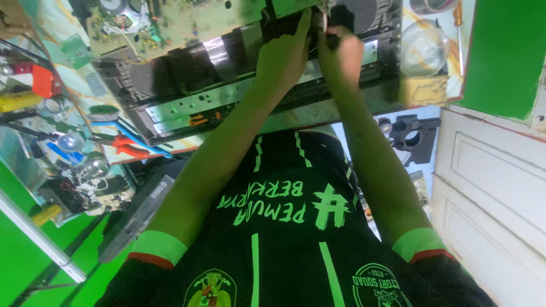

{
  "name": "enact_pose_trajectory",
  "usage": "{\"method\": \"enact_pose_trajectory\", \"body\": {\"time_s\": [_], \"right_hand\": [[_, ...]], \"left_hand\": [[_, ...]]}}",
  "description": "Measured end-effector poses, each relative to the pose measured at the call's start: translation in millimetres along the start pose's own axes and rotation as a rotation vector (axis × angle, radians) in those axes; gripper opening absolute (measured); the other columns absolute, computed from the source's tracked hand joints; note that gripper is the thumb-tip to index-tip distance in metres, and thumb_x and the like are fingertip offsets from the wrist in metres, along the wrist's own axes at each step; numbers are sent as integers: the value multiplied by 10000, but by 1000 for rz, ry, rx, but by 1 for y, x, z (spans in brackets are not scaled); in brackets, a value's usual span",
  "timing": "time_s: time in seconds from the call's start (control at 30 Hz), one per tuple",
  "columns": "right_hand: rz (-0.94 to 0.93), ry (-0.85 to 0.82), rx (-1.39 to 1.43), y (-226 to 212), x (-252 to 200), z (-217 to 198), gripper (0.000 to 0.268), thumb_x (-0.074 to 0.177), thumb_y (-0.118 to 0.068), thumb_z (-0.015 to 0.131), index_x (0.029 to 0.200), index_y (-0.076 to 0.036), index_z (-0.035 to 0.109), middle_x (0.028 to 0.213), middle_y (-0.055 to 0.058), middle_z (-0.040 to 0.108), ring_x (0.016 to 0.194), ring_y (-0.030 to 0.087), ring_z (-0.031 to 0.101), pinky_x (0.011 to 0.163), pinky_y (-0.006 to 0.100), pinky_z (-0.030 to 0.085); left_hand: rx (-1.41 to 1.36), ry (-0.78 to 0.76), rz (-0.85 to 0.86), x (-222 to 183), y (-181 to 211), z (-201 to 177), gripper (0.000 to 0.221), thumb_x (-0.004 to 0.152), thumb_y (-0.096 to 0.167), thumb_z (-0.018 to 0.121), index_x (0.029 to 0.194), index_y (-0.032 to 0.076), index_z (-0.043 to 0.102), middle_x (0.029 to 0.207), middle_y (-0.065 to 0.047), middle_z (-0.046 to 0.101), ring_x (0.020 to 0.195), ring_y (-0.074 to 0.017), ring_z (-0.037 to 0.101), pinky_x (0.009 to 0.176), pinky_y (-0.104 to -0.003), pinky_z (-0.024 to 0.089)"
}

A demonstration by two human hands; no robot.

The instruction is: The person disassembles and adjusts components inside an electronic keyboard on a repair bench, handling circuit boards and checking internal wiring by hand and with pliers.

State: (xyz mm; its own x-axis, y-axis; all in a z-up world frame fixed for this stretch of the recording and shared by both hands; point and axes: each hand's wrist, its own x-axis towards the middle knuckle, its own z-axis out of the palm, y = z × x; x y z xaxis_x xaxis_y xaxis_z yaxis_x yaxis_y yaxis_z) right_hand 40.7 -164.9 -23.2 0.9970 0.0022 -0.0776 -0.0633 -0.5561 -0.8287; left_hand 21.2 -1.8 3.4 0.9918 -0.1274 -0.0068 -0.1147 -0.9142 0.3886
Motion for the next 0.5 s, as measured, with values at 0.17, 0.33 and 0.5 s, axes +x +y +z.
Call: {"method": "enact_pose_trajectory", "body": {"time_s": [0.17,0.33,0.5], "right_hand": [[-235,-49,-63,0,11,-14,205,957,-129,762,883,34,663,763,196,713,659,305,723,600,400,545],[-271,-129,-54,-3,19,-19,217,990,-108,730,881,38,611,720,192,674,613,324,688,556,417,520],[-182,-236,-144,-1,23,-22,237,997,-137,702,858,11,581,694,167,677,568,259,698,507,371,533]], "left_hand": [[8,170,-45,3,4,35,469,1092,342,638,1471,136,453,728,-115,677,587,-333,678,523,-453,551],[78,198,-60,0,1,70,504,1029,228,641,1502,151,487,740,-36,674,540,-187,633,438,-335,490],[508,660,125,3,-4,74,494,1043,174,618,1513,154,467,619,40,514,469,-111,461,394,-292,394]]}}
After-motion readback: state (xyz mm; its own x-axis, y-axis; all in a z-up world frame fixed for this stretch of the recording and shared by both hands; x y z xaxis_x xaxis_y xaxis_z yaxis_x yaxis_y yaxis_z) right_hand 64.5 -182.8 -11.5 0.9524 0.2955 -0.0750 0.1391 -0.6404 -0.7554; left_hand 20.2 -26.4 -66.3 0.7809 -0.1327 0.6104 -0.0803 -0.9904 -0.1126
